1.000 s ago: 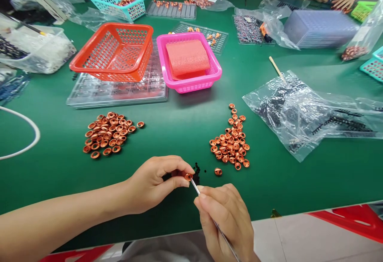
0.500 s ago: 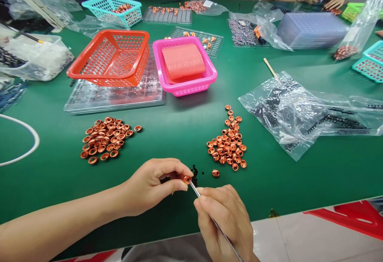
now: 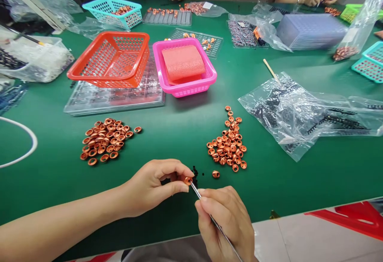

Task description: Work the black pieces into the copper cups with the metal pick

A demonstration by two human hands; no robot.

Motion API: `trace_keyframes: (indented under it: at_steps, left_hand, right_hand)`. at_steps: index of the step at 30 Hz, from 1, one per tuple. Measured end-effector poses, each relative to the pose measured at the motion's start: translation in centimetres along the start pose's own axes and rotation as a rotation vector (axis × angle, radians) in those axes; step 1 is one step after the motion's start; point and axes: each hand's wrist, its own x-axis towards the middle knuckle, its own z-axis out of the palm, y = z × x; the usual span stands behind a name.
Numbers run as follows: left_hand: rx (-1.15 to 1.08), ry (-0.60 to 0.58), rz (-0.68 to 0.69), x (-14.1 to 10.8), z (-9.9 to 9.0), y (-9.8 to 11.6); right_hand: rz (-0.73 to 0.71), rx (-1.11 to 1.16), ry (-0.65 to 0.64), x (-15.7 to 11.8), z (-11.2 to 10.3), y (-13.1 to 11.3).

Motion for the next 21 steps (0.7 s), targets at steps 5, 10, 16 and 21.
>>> trace_keyframes:
  at_steps: [5,10,16,21]
  left_hand:
    - [0.003,0.000,0.009,0.01,0.00,-0.04]
    - [-0.010,0.003,0.013,0.03,0.02,-0.13]
    - [-0.009,0.002,0.008,-0.01,0.06,-0.08]
    - [0.019,0.002,0.011,-0.08,0.00,0.05]
  right_hand:
    - [-0.013,0.010,0.010,0.07,0.10,0.09]
    - [0.009,-0.011,0.026,0.06,0.15,0.05]
    - [-0.010,0.003,0.009,-0.05,0.08,0.10]
    - [-0.012,-0.001,-0.051,0.44,-0.21,-0.01]
